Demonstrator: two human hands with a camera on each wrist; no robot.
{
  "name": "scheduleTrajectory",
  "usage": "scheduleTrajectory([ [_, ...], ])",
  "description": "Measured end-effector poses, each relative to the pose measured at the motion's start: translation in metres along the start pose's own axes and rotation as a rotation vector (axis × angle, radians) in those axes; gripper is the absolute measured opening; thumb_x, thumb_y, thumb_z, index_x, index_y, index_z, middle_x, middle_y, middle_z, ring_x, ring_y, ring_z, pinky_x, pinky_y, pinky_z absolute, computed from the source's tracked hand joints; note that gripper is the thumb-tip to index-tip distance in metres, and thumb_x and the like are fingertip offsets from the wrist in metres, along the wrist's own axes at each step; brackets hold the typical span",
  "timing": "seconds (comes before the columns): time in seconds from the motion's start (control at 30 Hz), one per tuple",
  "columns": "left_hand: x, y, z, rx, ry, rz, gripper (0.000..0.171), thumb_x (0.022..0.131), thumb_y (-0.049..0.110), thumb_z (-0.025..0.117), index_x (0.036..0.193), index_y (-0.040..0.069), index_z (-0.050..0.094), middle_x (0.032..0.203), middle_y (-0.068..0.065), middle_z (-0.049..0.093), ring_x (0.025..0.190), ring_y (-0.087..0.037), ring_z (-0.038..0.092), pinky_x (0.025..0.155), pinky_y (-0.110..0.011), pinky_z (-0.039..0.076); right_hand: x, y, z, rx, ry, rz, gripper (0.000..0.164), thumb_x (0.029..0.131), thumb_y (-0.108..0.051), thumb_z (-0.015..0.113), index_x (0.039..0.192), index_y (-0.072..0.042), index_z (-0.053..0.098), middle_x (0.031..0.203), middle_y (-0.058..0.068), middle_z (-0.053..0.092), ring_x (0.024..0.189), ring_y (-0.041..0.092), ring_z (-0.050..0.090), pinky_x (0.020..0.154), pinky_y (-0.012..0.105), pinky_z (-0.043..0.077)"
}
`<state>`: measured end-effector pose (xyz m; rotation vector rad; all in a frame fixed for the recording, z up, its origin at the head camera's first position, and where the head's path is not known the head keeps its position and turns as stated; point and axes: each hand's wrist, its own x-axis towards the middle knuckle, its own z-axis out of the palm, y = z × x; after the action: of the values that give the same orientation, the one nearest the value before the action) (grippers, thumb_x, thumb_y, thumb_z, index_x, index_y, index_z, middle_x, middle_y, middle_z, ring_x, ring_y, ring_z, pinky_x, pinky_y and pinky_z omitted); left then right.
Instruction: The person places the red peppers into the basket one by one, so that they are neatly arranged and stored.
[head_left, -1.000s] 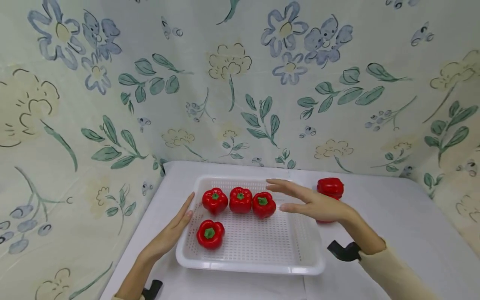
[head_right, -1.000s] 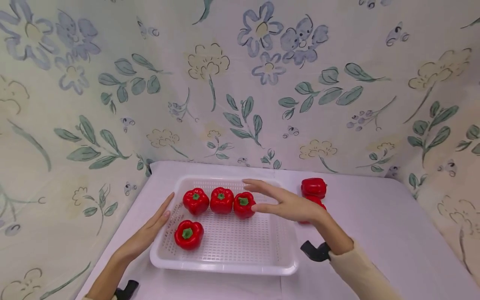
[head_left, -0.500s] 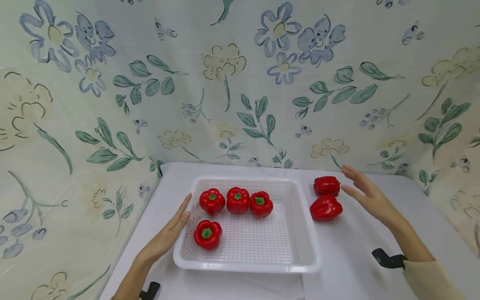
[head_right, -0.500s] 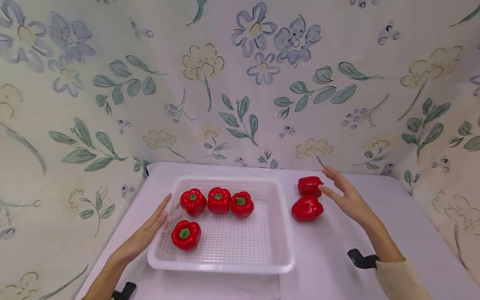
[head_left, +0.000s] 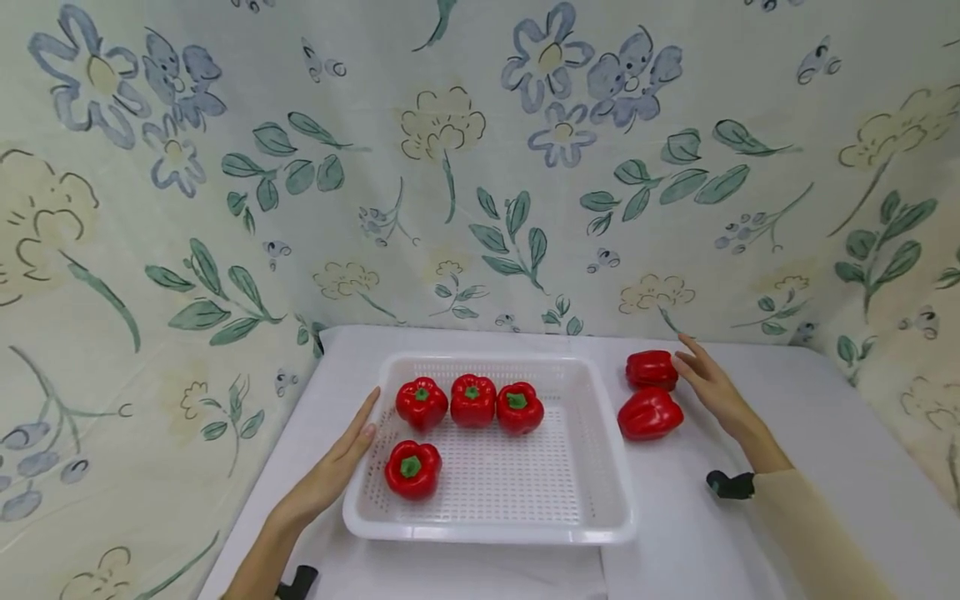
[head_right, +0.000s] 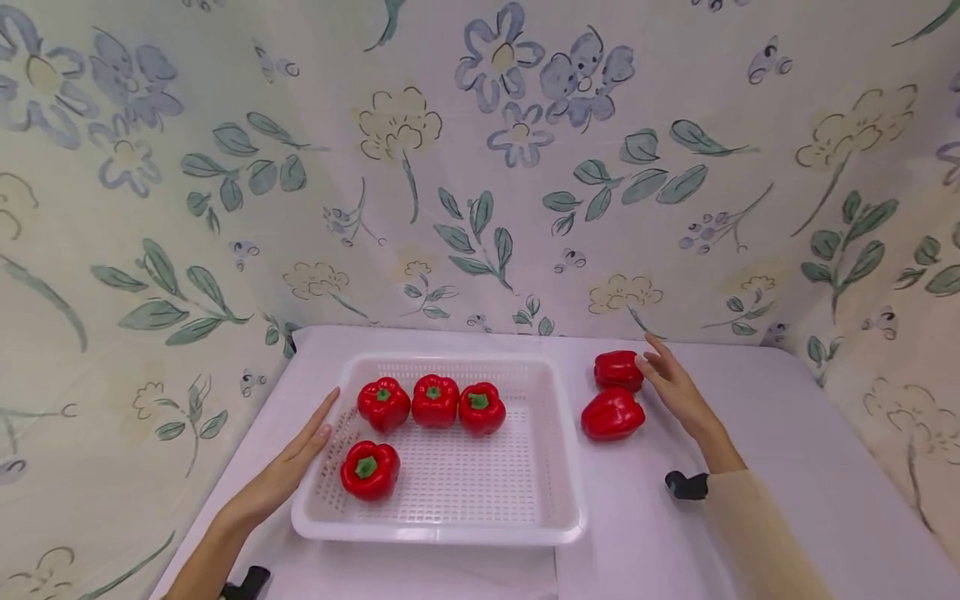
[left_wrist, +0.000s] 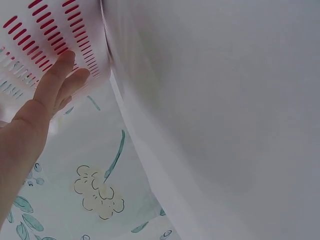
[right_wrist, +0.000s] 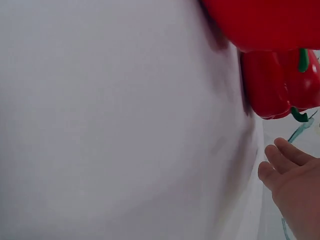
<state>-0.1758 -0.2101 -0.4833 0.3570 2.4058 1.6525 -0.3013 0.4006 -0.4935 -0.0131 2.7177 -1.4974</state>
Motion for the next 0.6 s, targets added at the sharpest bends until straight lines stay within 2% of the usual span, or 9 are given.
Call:
scheduleTrajectory([
  [0.2, -0.001, -0.001, 0.001, 0.007, 0.010, -0.006, 0.058, 0.113, 0.040, 0.033, 0.165, 0.045, 0.007, 0.176, -0.006, 0.009, 0.157, -0.049, 0.019, 0.105, -0.061, 0.052, 0.010, 0.010, 0.008, -0.001, -0.021, 0.035, 0.083, 0.106, -0.054, 0.048, 0.167, -0.032, -0.003, 0.169, 0.034, 0.007, 0.154, 0.059, 0.010, 0.115, 0.082, 0.018],
  [0.37, -0.001, -0.001, 0.000, 0.014, 0.015, -0.015, 0.058, 0.113, 0.041, 0.032, 0.164, 0.047, 0.006, 0.176, -0.005, 0.009, 0.157, -0.049, 0.019, 0.106, -0.062, 0.051, 0.006, 0.007, 0.010, 0.003, -0.041, 0.013, 0.083, 0.105, -0.055, 0.051, 0.168, -0.031, 0.002, 0.169, 0.033, 0.010, 0.154, 0.059, 0.013, 0.115, 0.082, 0.020],
  [0.6, -0.002, 0.000, 0.000, -0.002, 0.013, -0.012, 0.058, 0.113, 0.041, 0.034, 0.165, 0.046, 0.007, 0.176, -0.005, 0.009, 0.157, -0.050, 0.020, 0.100, -0.058, 0.056, 0.007, 0.008, 0.015, -0.004, -0.045, 0.012, 0.086, 0.103, -0.056, 0.054, 0.168, -0.028, 0.006, 0.170, 0.031, 0.011, 0.154, 0.058, 0.013, 0.116, 0.079, 0.024],
])
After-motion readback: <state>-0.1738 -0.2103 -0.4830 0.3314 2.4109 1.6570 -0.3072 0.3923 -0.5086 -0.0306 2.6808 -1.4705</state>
